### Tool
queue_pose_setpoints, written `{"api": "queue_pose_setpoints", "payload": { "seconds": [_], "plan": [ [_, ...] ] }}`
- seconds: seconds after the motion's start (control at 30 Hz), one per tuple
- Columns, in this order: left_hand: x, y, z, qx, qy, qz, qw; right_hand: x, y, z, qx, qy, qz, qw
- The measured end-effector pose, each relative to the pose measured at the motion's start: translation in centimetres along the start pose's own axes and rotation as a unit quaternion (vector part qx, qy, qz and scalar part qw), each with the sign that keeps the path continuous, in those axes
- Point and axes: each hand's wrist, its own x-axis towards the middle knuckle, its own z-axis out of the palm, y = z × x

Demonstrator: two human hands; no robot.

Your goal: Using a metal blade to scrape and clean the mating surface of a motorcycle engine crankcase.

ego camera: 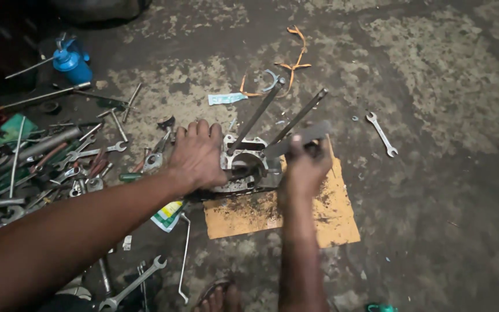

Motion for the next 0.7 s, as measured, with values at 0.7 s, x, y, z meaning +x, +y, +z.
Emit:
{"api": "queue_pose_setpoints", "payload": {
  "seconds": [0.7],
  "plan": [
    [0.0,0.4,-0.2,0.016,-0.007,0.001,1.000,-5.5,-1.4,4.4,-0.490,-0.163,-0.178,0.838]
  ]
}}
